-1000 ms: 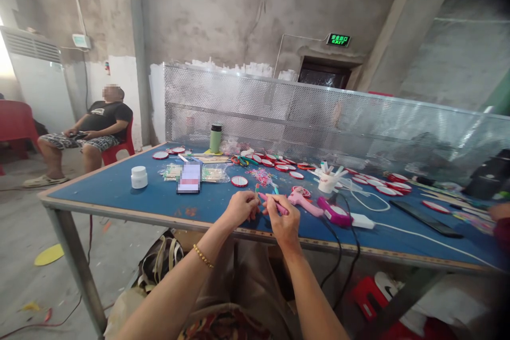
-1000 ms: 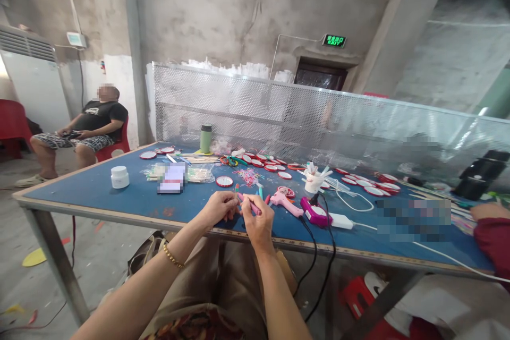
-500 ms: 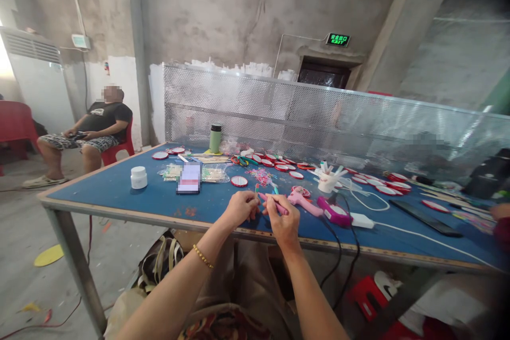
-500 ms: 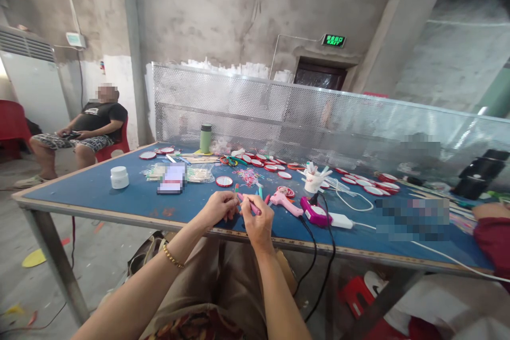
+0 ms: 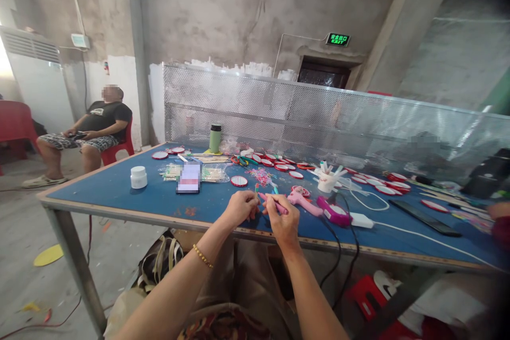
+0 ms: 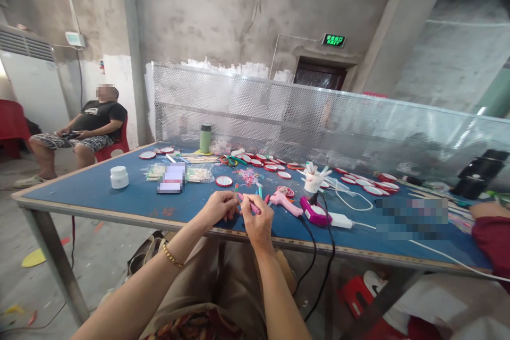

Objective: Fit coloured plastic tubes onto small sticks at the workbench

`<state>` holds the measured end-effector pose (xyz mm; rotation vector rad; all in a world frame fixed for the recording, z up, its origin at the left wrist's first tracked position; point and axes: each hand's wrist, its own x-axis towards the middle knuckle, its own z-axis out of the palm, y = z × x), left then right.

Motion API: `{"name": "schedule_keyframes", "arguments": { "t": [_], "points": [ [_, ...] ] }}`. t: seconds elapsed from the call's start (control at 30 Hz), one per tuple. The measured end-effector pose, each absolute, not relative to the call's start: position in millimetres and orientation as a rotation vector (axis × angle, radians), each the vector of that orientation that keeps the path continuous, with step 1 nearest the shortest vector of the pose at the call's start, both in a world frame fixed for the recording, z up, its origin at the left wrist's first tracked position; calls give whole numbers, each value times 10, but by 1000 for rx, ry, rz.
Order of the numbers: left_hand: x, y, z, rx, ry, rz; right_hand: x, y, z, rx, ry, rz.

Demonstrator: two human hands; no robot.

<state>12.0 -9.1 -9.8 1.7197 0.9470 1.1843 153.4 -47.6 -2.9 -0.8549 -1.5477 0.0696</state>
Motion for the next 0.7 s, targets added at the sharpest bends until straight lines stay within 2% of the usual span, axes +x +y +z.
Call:
{"name": "schedule_keyframes", "arguments": {
  "t": [0.7],
  "points": [
    [131,-94,-94,1709,954,1181,1527,-490,-14,-858,-1530,65]
  ]
}}
